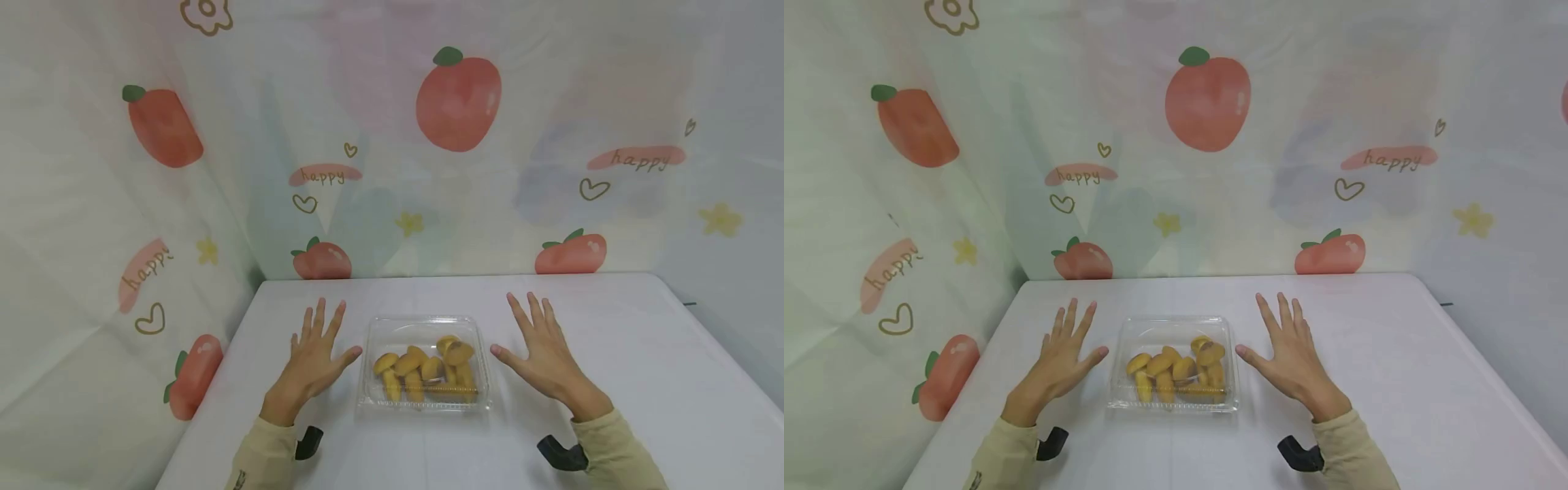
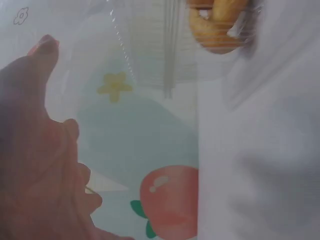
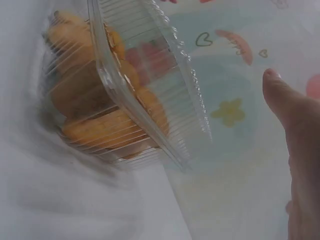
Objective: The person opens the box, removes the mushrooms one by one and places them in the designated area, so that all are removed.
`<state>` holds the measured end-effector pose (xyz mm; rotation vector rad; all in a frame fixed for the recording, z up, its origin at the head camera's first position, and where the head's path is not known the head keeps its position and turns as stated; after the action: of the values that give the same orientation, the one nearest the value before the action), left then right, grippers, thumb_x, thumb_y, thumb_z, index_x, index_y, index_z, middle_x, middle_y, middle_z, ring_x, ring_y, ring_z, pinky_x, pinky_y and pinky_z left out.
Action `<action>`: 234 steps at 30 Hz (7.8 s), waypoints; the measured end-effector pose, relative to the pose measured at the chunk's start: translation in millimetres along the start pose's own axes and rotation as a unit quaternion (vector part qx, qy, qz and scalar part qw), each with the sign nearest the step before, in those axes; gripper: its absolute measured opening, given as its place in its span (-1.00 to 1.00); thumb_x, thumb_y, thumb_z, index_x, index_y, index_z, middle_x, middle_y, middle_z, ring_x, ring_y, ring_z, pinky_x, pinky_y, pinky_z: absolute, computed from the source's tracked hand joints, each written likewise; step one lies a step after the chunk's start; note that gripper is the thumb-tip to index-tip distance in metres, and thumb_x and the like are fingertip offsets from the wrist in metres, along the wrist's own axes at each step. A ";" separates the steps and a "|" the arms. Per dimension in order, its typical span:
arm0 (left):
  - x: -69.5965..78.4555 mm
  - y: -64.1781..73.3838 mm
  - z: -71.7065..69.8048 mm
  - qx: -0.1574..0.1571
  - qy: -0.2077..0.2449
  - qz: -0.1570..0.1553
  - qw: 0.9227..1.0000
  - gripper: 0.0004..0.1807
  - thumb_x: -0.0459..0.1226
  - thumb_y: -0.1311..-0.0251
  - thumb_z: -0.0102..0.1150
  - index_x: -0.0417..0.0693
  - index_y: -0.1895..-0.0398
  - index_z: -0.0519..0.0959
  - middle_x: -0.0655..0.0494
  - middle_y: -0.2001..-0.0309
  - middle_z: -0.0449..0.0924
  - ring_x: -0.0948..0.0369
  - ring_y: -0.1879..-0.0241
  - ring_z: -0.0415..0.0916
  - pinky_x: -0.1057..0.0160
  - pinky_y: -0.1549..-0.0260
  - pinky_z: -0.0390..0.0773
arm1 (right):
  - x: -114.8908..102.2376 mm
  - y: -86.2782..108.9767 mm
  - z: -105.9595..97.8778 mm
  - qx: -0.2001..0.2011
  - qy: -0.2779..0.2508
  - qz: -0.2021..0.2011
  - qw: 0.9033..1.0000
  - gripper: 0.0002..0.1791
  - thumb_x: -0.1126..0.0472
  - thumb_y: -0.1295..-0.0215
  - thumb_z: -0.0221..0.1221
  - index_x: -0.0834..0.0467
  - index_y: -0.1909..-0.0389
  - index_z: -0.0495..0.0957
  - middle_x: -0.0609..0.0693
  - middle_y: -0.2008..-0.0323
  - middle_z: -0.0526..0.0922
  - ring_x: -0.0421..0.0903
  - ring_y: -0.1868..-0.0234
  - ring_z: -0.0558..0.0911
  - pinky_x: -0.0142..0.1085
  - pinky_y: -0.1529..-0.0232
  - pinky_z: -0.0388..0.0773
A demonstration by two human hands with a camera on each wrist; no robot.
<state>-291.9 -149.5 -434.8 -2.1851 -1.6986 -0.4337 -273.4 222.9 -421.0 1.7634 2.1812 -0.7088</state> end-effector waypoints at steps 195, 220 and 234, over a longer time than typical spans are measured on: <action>19.2 42.8 70.0 0.030 0.380 -0.010 0.924 -0.44 -0.44 -0.26 0.19 -0.54 -0.29 0.36 -0.39 -0.37 0.34 -0.32 -0.26 0.47 0.27 -0.05 0.63 | -17.6 44.7 77.6 -0.074 -0.340 0.015 0.937 -0.15 0.29 -0.39 0.21 0.48 -0.52 -0.05 0.42 -0.53 0.00 0.41 -0.48 0.12 -0.06 -0.27 0.42; 19.0 42.1 70.5 0.026 0.374 -0.008 0.927 -0.45 -0.45 -0.27 0.21 -0.53 -0.30 0.37 -0.39 -0.37 0.35 -0.29 -0.28 0.47 0.24 -0.10 0.61 | -16.6 47.3 80.4 -0.092 -0.317 0.038 0.943 -0.13 0.22 -0.44 0.18 0.39 -0.56 -0.09 0.42 -0.55 -0.01 0.44 -0.49 0.11 0.05 -0.27 0.45; 23.4 42.7 67.7 0.025 0.381 0.006 0.924 -0.45 -0.43 -0.29 0.23 -0.53 -0.30 0.38 -0.40 -0.36 0.36 -0.28 -0.24 0.51 0.21 -0.09 0.62 | -16.2 48.0 78.5 -0.081 -0.313 0.043 0.945 -0.14 0.23 -0.44 0.17 0.39 -0.56 -0.08 0.37 -0.56 -0.01 0.39 -0.51 0.09 -0.01 -0.26 0.45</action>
<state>-242.6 -109.0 -488.6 -1.6463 -1.2299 -1.0543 -231.7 176.1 -490.3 1.3031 1.6656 -0.8893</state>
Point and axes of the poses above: each hand's wrist, its own y-axis away from the middle knuckle, its own z-axis out of the palm, x = y × z, the point moved 9 cm from there along -y, towards the middle knuckle
